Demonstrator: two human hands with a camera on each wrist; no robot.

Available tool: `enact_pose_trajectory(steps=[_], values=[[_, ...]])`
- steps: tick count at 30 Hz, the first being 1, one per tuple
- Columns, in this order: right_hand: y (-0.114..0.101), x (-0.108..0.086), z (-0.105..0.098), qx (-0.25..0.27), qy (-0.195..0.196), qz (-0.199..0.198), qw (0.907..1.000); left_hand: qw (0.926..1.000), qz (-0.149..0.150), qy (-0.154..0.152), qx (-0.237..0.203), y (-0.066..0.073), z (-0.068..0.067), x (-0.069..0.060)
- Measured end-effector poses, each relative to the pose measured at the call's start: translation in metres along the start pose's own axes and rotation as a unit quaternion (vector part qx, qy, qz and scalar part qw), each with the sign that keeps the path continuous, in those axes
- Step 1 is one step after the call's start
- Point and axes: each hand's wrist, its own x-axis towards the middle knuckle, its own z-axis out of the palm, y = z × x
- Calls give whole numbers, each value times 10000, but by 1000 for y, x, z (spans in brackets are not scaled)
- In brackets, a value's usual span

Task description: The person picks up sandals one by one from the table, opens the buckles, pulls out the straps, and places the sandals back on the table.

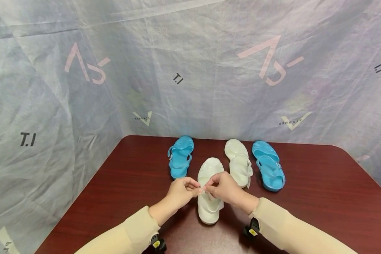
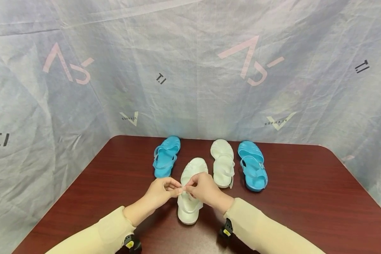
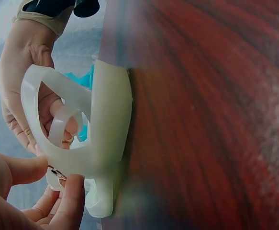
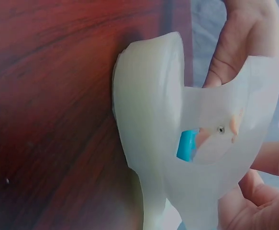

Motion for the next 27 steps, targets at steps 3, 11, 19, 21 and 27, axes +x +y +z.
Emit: enact_pose_trajectory(steps=[3,11,19,21,27], values=[[-1,0,-2,137,-80,10,9999,9999,-15,-96,-67,0,-1,0],[1,2,-5,-43,-46,-151,9999,9998,-140,-130,-112,-1,-1,-1],[2,-3,-8,-121,-40,-356,9993,9998,-155,-84,-126,0,-1,-2],[1,-4,-10,-111,-48,-360,9993,9997,-163,-79,-161,-1,-1,-2],[2,-8,-15,-98,-13,-558,9984,9996,-176,-29,-233,-4,-1,-1]])
